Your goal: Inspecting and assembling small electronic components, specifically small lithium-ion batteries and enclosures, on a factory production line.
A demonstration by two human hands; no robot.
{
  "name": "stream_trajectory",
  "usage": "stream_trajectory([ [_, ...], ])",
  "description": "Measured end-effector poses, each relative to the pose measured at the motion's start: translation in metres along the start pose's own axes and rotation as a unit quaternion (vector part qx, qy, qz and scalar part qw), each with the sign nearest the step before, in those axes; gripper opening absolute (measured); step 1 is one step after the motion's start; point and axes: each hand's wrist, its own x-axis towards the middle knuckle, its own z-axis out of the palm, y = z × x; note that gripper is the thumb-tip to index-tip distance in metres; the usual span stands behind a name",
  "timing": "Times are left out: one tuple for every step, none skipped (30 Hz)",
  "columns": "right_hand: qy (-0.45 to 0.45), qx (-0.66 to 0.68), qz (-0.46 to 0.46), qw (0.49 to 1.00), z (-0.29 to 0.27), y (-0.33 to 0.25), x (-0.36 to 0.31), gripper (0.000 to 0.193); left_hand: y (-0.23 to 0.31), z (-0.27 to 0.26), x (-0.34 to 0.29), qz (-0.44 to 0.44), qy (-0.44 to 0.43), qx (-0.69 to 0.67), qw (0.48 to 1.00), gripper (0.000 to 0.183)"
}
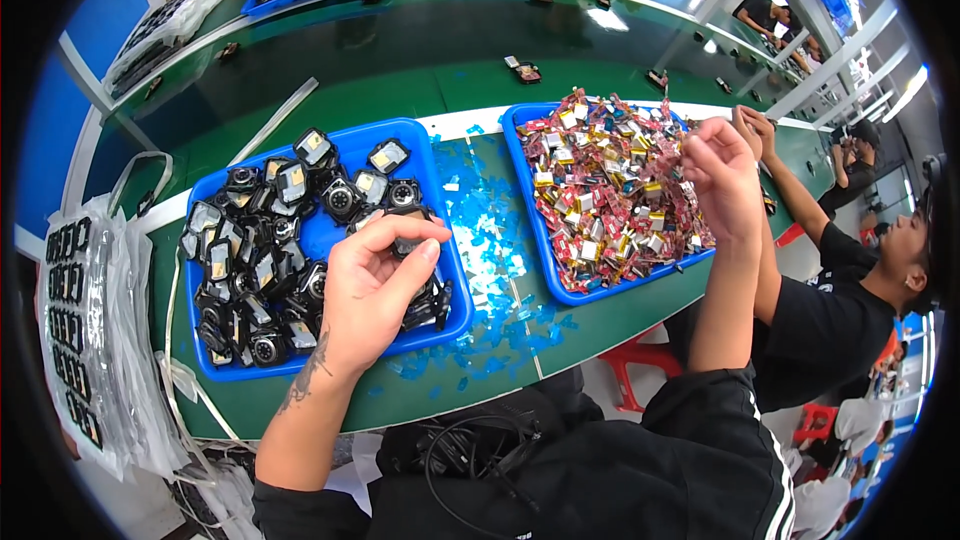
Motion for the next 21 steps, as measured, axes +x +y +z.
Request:
stream_trajectory([
  [0.033,-0.034,0.001,0.999,-0.003,-0.001,-0.002,0.012,0.000,0.001,0.000,-0.003,0.000,-0.001,1.000,0.014],
  [0.050,-0.125,-0.019,0.991,-0.003,0.002,0.003,0.012,0.001,0.003,0.000,0.000,0.000,0.006,1.000,0.014],
  [0.066,-0.216,-0.038,0.973,-0.005,0.008,0.008,0.011,0.002,0.004,0.000,0.002,0.000,0.012,1.000,0.013],
  [0.055,-0.181,-0.036,0.981,-0.008,0.012,0.012,0.012,0.001,0.001,-0.001,-0.016,-0.005,0.015,1.000,0.013],
  [0.054,-0.181,-0.038,0.981,-0.012,0.010,0.014,0.012,0.001,0.001,0.001,-0.015,-0.004,0.015,1.000,0.013],
  [0.068,-0.164,-0.029,0.984,-0.016,0.008,0.015,0.012,-0.001,0.002,0.003,-0.004,-0.004,0.009,1.000,0.014],
  [0.083,-0.147,-0.018,0.985,-0.019,0.007,0.012,0.013,-0.002,0.003,0.001,0.003,-0.005,0.003,1.000,0.014],
  [0.124,-0.231,-0.053,0.963,-0.009,0.013,0.014,0.013,-0.001,0.001,0.002,-0.008,-0.009,0.018,1.000,0.014],
  [0.101,-0.230,-0.064,0.966,-0.011,0.016,0.016,0.012,-0.001,0.002,-0.001,-0.009,-0.010,0.018,1.000,0.014],
  [0.081,-0.177,-0.046,0.980,-0.008,0.011,0.012,0.012,-0.002,0.001,-0.002,-0.007,-0.007,0.009,1.000,0.014],
  [0.061,-0.124,-0.028,0.990,-0.002,0.004,0.009,0.011,-0.003,0.001,-0.002,-0.004,-0.005,0.000,1.000,0.014],
  [0.060,-0.123,-0.029,0.990,0.004,0.002,0.010,0.011,-0.001,0.001,0.000,-0.006,-0.005,0.008,1.000,0.014],
  [0.072,-0.163,-0.063,0.982,0.011,0.001,0.009,0.011,-0.001,0.001,0.000,-0.006,-0.007,0.008,1.000,0.014],
  [0.083,-0.201,-0.097,0.971,0.018,-0.001,0.008,0.011,-0.001,0.000,-0.001,-0.010,-0.011,0.017,1.000,0.014],
  [0.085,-0.201,-0.097,0.971,0.023,-0.004,0.005,0.011,-0.001,0.000,-0.001,-0.015,-0.016,0.027,0.999,0.014],
  [0.081,-0.198,-0.104,0.971,0.030,-0.007,0.003,0.011,-0.001,-0.001,-0.002,-0.015,-0.013,0.028,0.999,0.014],
  [0.076,-0.194,-0.111,0.972,0.037,-0.011,0.002,0.011,-0.001,-0.001,-0.002,0.001,-0.009,0.037,0.999,0.015],
  [0.062,-0.189,-0.111,0.974,0.044,-0.014,0.002,0.011,-0.002,-0.002,-0.003,0.016,-0.005,0.047,0.999,0.016],
  [0.060,-0.185,-0.110,0.975,0.051,-0.016,0.000,0.011,-0.002,-0.001,-0.003,0.015,-0.001,0.050,0.999,0.016],
  [0.018,-0.162,-0.081,0.983,0.059,-0.016,-0.004,0.012,-0.002,0.000,-0.002,0.035,0.003,0.074,0.997,0.017],
  [-0.024,-0.138,-0.052,0.989,0.066,-0.017,-0.009,0.012,-0.002,0.002,-0.001,0.055,0.007,0.099,0.994,0.019],
])
